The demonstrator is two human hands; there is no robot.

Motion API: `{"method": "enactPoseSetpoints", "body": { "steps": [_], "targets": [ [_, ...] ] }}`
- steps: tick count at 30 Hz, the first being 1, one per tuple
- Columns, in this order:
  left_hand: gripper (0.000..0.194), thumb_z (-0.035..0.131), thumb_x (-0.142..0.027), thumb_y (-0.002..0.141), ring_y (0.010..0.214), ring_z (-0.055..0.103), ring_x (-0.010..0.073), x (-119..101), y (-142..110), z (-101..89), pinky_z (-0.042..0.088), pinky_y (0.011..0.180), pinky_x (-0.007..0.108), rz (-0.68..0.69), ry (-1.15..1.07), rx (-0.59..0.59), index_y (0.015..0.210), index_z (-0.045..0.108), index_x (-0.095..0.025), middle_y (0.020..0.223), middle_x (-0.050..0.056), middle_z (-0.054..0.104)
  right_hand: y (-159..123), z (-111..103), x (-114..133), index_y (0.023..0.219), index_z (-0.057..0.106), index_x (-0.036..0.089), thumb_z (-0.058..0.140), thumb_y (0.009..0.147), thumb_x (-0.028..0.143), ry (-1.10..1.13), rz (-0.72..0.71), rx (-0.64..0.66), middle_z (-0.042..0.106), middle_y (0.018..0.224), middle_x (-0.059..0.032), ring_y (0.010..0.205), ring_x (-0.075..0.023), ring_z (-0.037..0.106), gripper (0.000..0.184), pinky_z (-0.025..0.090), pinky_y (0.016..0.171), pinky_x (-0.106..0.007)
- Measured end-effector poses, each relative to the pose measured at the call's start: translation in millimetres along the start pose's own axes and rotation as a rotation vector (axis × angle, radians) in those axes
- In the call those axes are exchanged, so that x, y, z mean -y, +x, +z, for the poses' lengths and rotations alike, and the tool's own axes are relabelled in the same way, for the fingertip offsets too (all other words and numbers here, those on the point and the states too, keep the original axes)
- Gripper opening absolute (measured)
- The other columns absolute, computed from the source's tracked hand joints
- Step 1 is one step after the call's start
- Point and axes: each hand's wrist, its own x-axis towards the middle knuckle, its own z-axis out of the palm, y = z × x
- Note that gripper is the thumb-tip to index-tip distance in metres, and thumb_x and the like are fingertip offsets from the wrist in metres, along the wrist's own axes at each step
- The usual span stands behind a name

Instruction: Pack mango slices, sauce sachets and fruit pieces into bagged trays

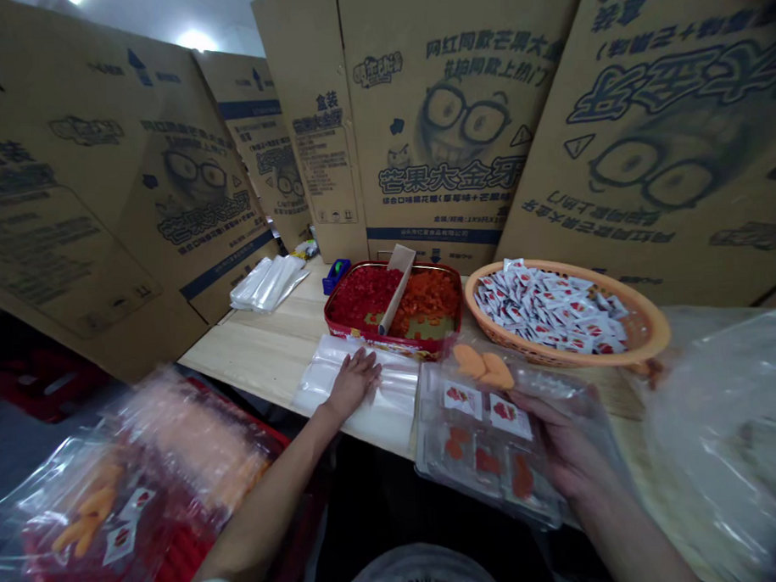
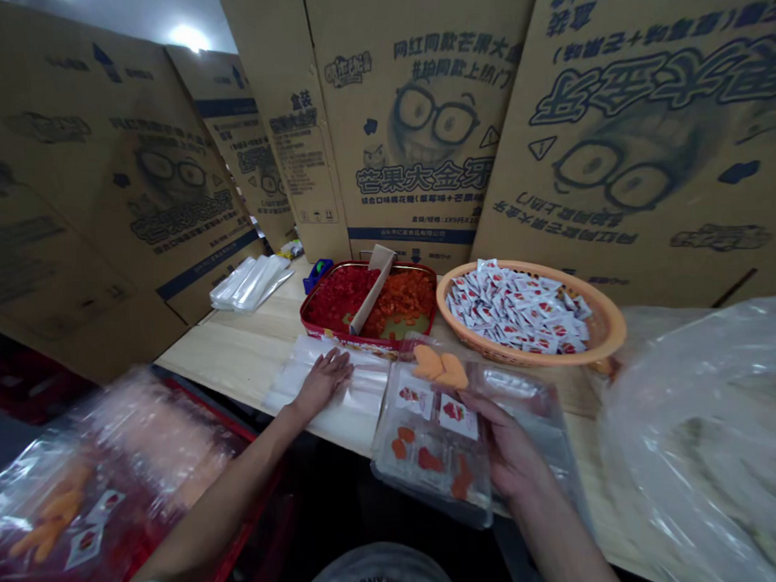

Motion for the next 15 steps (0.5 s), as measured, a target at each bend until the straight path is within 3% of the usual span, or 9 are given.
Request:
{"method": "enactPoseSetpoints", "body": {
  "steps": [4,7,11,15],
  "targets": [
    [0.009,0.066,-0.025,0.07,0.117,0.047,0.0228,5.5,-12.7,5.4,0.012,0.108,0.042,0.04,-0.04,-0.071,0.078,0.068,-0.025,0.105,0.007,0.066,-6.8,-7.1,3.8,0.066,0.068,0.02,0.068,0.059,0.01,0.064,-0.066,-0.085,0.071,0.07,-0.0026,0.06,-0.0185,0.066,0.013,0.056,0.058,-0.027],
    [0.009,0.065,-0.03,0.07,0.113,0.048,0.0238,-4.5,-20.1,1.2,0.013,0.108,0.043,0.053,-0.077,-0.199,0.077,0.067,-0.025,0.103,0.007,0.066,-9.9,-10.6,5.8,0.069,0.069,0.02,0.068,0.058,0.008,0.096,-0.077,-0.121,0.071,0.072,-0.0016,0.061,-0.018,0.066,0.017,0.057,0.056,-0.026],
    [0.013,0.059,-0.034,0.075,0.114,0.047,0.0238,-37.6,-29.0,-5.0,0.021,0.106,0.04,0.071,-0.115,-0.343,0.081,0.066,-0.025,0.11,0.008,0.061,-13.2,-6.2,6.1,0.073,0.069,0.022,0.068,0.057,0.008,0.164,-0.088,-0.163,0.072,0.078,-0.0003,0.065,-0.0183,0.066,0.021,0.057,0.057,-0.027],
    [0.012,0.059,-0.032,0.076,0.111,0.05,0.0244,-81.0,-43.0,6.5,0.034,0.096,0.035,0.058,-0.167,-0.405,0.08,0.065,-0.023,0.115,0.008,0.058,-18.7,14.1,-2.6,0.085,0.068,0.022,0.072,0.058,0.016,0.157,-0.123,-0.022,0.071,0.09,-0.0023,0.079,-0.0221,0.066,0.027,0.057,0.069,-0.034]
  ]
}}
